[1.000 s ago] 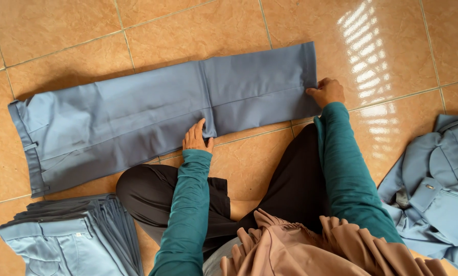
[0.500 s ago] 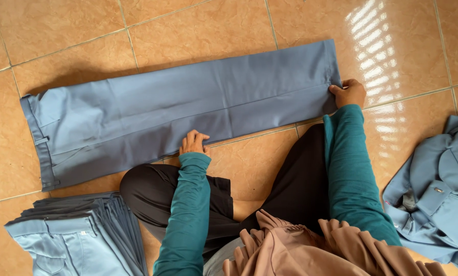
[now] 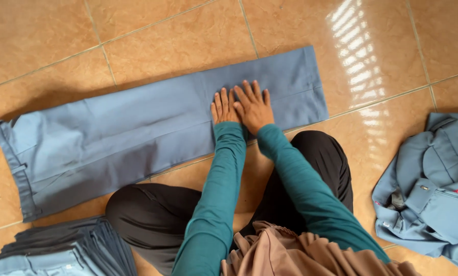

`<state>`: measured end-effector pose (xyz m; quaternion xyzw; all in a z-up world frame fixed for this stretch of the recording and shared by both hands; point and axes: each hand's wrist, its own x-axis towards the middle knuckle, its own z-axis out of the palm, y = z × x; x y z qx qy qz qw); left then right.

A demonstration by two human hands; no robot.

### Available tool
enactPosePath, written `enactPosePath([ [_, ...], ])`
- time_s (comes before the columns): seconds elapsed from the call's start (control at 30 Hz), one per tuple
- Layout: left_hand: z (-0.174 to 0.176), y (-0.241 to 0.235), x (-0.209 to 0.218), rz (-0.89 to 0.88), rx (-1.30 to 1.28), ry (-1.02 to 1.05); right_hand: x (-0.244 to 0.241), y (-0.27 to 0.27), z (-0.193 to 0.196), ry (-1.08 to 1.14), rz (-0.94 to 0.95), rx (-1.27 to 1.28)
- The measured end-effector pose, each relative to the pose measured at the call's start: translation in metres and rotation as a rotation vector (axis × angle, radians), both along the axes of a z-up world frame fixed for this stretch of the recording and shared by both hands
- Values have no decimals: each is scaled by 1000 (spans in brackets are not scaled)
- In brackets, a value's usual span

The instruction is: The person sits on a tiled floor and folds multiple pairs of light blue trousers by hand. They smooth the fabric, fold the legs, and then fold the garment into a compact rectangle, stacking each finished pair on a growing pile to the left.

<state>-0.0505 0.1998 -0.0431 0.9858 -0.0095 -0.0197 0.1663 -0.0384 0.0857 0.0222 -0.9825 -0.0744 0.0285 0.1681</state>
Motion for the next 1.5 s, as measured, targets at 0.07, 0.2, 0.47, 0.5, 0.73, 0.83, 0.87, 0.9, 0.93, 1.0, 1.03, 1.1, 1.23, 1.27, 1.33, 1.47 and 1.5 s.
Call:
enactPosePath([
  [0.07, 22, 1, -5, 16, 64, -58, 3, -13, 3, 22, -1, -69],
  [0.2, 32, 25, -10, 133, 191, -74, 24, -62, 11, 61, -247, -152],
  [0.47, 43, 162, -9, 566, 284, 87, 51, -101, 8, 334, -519, -147],
  [0.5, 42, 181, -5, 646, 288, 109, 53, -102, 9, 331, -521, -151],
  [0.73, 64, 142, 31, 699, 341, 21, 55, -99, 8, 316, -514, -157],
  [0.83, 35, 70, 52, 134, 347, -357, 55, -99, 14, 359, -520, -164],
  [0.87, 38, 44, 54, 14, 278, -205, 55, -99, 16, 364, -508, -160],
  [0.9, 41, 18, 55, -110, 208, -54, 54, -99, 17, 371, -498, -156],
  [0.93, 32, 18, 60, -109, 205, -51, 54, -100, 17, 373, -497, -160],
  [1.0, 15, 19, 71, -107, 228, 112, 55, -101, 16, 377, -494, -155],
  [1.03, 11, 36, 76, -108, 229, 116, 55, -100, 17, 381, -493, -155],
  [1.1, 2, 71, 84, 91, 342, -36, 55, -100, 17, 386, -505, -144],
  [1.23, 17, 131, 75, 267, 462, -159, 58, -91, 53, 400, -498, -65],
  [1.27, 25, 135, 69, 296, 534, -160, 57, -90, 52, 388, -499, -64],
  [1.33, 42, 126, 55, 325, 607, -167, 58, -88, 49, 373, -500, -59],
  [1.47, 50, 57, 11, 141, 443, -267, 53, -66, 33, 154, -478, -129],
  [1.5, 44, 36, -9, 82, 357, -284, 43, -57, 26, -23, -431, -169],
])
